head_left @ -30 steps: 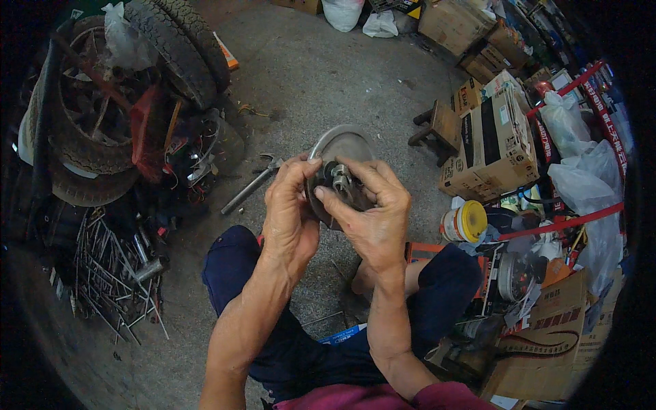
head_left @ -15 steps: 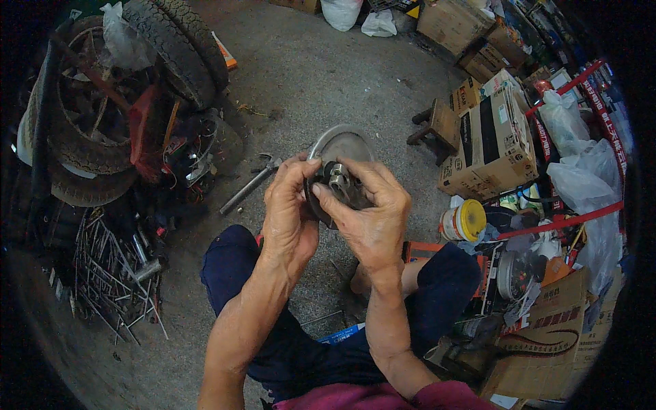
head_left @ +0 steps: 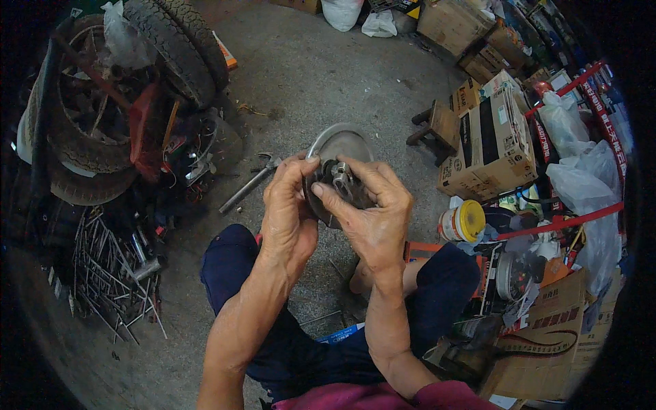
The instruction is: The person disassembles a circular metal mechanical part, likely a clutch or brake assembly, using a hammer and screwdriver. They remove internal components, clean them, and reassemble the unit on the floor of a workshop.
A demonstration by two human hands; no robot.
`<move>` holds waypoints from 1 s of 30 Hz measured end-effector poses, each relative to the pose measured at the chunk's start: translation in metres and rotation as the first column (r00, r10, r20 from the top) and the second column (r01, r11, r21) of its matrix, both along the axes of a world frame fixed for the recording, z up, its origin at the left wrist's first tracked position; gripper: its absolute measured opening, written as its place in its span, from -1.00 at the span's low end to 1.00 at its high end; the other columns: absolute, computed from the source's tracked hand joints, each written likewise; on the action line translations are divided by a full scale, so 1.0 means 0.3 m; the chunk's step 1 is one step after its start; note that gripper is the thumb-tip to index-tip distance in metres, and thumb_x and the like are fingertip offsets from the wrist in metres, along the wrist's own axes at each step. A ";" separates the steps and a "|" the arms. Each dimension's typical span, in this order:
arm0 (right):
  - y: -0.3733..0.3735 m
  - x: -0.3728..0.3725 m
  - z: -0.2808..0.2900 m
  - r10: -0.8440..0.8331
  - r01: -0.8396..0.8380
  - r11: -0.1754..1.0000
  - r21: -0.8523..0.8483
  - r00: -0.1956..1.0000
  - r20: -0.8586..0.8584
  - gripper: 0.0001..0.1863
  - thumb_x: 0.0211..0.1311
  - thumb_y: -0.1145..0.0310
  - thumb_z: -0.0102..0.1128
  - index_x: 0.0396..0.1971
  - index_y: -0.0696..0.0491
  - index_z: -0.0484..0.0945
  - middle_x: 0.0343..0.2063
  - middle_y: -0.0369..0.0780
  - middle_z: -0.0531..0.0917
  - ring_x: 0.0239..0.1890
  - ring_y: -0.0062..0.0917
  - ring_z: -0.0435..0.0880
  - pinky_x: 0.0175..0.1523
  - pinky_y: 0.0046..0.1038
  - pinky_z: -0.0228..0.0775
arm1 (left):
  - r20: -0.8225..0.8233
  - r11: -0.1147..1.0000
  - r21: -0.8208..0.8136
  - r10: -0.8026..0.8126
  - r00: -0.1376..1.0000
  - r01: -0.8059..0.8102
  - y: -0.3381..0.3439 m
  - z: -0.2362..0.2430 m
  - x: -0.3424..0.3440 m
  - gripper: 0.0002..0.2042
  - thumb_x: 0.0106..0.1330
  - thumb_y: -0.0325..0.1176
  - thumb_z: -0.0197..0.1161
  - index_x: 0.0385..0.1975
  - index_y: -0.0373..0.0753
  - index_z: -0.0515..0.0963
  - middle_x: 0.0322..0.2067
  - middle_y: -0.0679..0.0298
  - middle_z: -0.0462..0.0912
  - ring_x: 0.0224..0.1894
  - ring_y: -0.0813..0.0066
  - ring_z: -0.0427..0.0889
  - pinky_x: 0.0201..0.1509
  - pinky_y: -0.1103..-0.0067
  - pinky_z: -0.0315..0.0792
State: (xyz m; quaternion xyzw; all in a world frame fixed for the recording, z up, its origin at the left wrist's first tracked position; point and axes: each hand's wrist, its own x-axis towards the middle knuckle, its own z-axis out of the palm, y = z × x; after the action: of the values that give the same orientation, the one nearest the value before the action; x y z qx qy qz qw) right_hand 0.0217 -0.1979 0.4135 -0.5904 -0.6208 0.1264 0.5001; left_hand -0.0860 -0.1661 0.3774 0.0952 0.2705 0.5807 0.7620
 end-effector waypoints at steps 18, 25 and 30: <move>0.010 -0.025 -0.020 -0.066 0.065 0.997 0.030 0.998 0.006 -0.63 -0.14 0.36 0.55 -0.30 0.18 0.64 -0.43 -0.14 0.62 -0.41 -0.39 0.65 -0.34 -0.43 0.48 | -0.005 1.000 0.003 0.009 1.000 -0.009 -0.009 0.019 0.000 -0.79 0.20 -0.39 0.26 -0.19 -0.25 0.52 -0.27 0.34 0.52 -0.16 0.54 0.50 -0.04 0.57 0.40; 0.009 -0.018 -0.063 -0.056 0.062 0.996 0.070 0.994 -0.094 -0.55 -0.15 0.37 0.53 -0.18 0.15 0.61 -0.37 -0.09 0.65 -0.35 -0.28 0.68 -0.27 -0.38 0.52 | 0.042 0.998 -0.057 -0.038 0.998 0.040 -0.007 0.014 -0.005 -0.88 0.22 -0.32 0.26 -0.31 -0.17 0.55 -0.33 0.37 0.61 -0.23 0.53 0.57 -0.05 0.54 0.43; -0.001 -0.010 -0.038 -0.027 0.030 0.999 0.030 0.994 -0.109 -0.59 -0.13 0.47 0.45 -0.17 0.15 0.62 -0.36 -0.08 0.66 -0.33 -0.29 0.69 -0.24 -0.38 0.53 | 0.071 0.992 -0.111 -0.051 0.996 0.059 -0.007 0.031 -0.005 -0.91 0.22 -0.33 0.27 -0.36 -0.14 0.54 -0.39 0.41 0.62 -0.28 0.59 0.58 -0.09 0.57 0.44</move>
State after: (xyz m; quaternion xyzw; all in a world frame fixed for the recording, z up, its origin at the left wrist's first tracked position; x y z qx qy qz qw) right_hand 0.0186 -0.1981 0.4021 -0.5835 -0.5861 0.1413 0.5442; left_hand -0.0874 -0.1683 0.3867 0.0395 0.2744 0.5460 0.7906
